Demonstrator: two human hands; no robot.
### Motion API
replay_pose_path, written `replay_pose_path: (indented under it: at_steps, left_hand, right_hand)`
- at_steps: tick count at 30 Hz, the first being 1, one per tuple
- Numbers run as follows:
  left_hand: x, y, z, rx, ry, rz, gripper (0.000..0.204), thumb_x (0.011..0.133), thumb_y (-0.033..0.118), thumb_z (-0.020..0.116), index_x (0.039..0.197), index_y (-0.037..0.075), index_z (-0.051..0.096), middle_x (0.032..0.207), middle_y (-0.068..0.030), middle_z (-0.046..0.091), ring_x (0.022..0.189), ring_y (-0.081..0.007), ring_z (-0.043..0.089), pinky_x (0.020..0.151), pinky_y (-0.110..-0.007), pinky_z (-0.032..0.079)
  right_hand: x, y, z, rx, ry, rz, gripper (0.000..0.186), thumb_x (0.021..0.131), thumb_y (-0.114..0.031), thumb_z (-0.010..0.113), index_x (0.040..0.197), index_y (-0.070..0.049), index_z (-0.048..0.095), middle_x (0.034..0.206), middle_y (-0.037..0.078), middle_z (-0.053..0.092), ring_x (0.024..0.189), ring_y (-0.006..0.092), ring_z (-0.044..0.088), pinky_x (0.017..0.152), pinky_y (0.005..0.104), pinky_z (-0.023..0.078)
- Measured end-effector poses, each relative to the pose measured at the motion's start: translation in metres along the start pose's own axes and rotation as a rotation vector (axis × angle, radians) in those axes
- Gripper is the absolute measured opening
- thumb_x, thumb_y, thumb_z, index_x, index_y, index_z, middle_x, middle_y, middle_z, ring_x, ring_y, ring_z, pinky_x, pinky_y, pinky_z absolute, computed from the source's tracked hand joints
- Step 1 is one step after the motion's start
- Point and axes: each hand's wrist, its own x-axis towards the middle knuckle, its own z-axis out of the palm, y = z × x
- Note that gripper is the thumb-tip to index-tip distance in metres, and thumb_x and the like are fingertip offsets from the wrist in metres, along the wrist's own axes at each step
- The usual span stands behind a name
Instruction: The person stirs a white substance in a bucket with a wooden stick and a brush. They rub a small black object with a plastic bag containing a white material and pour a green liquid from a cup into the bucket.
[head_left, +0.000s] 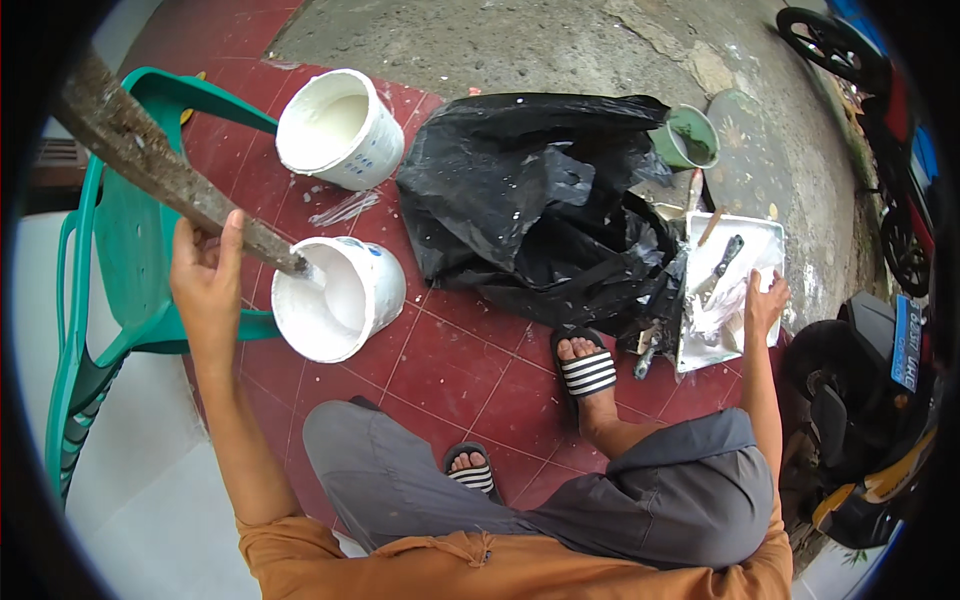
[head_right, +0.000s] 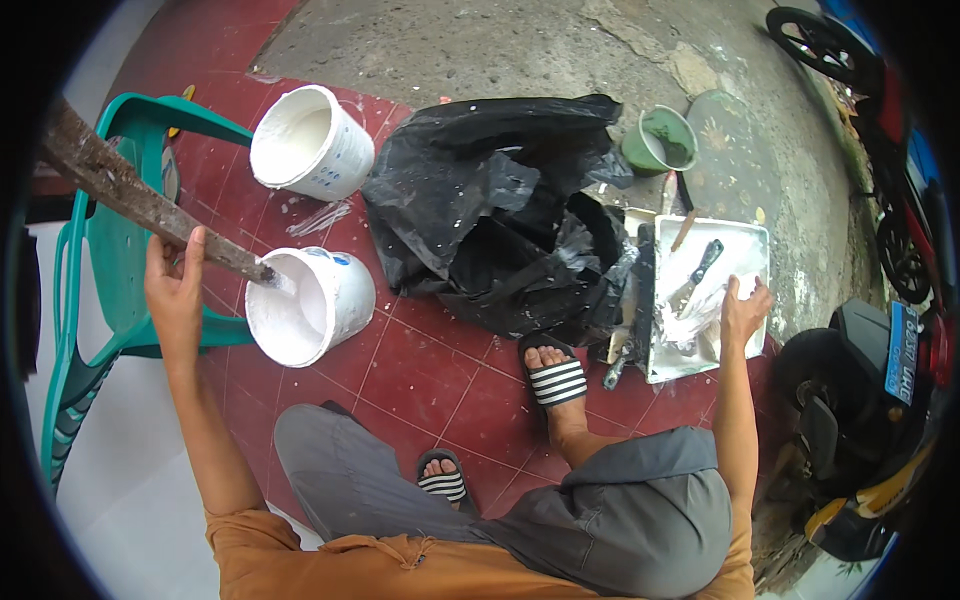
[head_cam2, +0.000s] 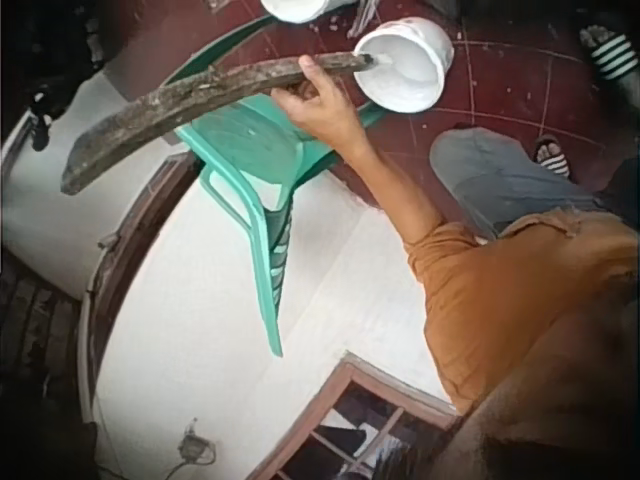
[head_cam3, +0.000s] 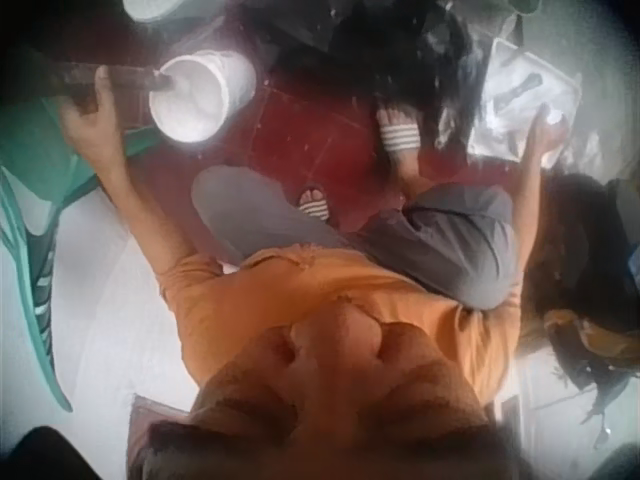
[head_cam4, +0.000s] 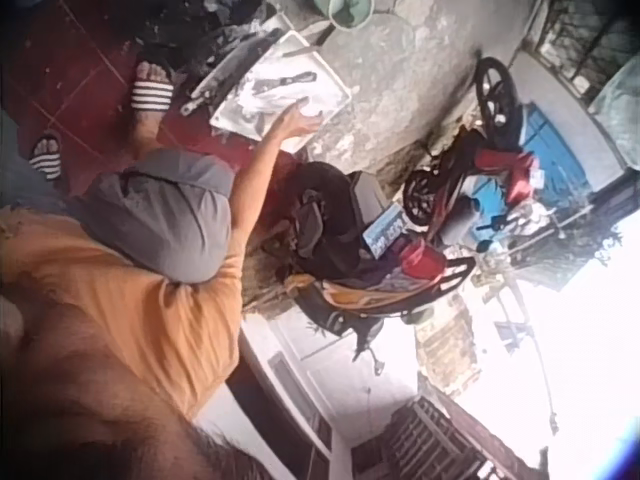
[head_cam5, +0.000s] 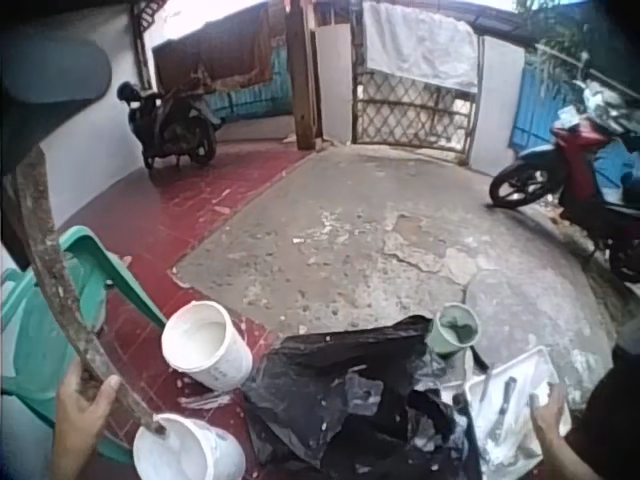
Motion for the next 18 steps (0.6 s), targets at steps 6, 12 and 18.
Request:
replay_pose_path:
  at_steps: [6,12,18]
  left_hand:
    - [-0.007,-0.048,-0.005,-0.002,0.027,-0.013,0.032,0.101,0.020,0.066,0.120,-0.004,0.056,0.103,-0.0071,0.061,0.091,-0.0119,0.060,0.080,-0.027,0.055]
    - [-0.006,-0.064,-0.009,0.008,0.024,-0.088,0.039,0.101,0.027,0.066,0.125,-0.003,0.057,0.106,-0.0072,0.062,0.096,-0.0126,0.060,0.080,-0.028,0.054]
    - [0.003,-0.073,-0.017,0.036,0.061,-0.084,0.042,0.101,0.032,0.066,0.123,-0.003,0.061,0.107,-0.0077,0.064,0.094,-0.0129,0.060,0.079,-0.027,0.051]
  right_hand:
    - [0.011,-0.022,-0.005,0.239,0.166,-0.153,0.042,0.094,-0.026,0.064,0.125,0.002,0.058,0.121,0.020,0.055,0.114,0.0336,0.054,0.102,0.0434,0.043]
    - [0.015,0.001,-0.032,0.309,0.177,-0.024,0.032,0.098,-0.023,0.058,0.117,0.002,0.062,0.114,0.019,0.060,0.112,0.0326,0.058,0.101,0.0413,0.044]
    - [0.000,0.062,-0.063,0.052,0.091,0.116,0.035,0.097,-0.032,0.057,0.110,-0.001,0.066,0.115,0.018,0.065,0.108,0.0333,0.063,0.096,0.0438,0.048]
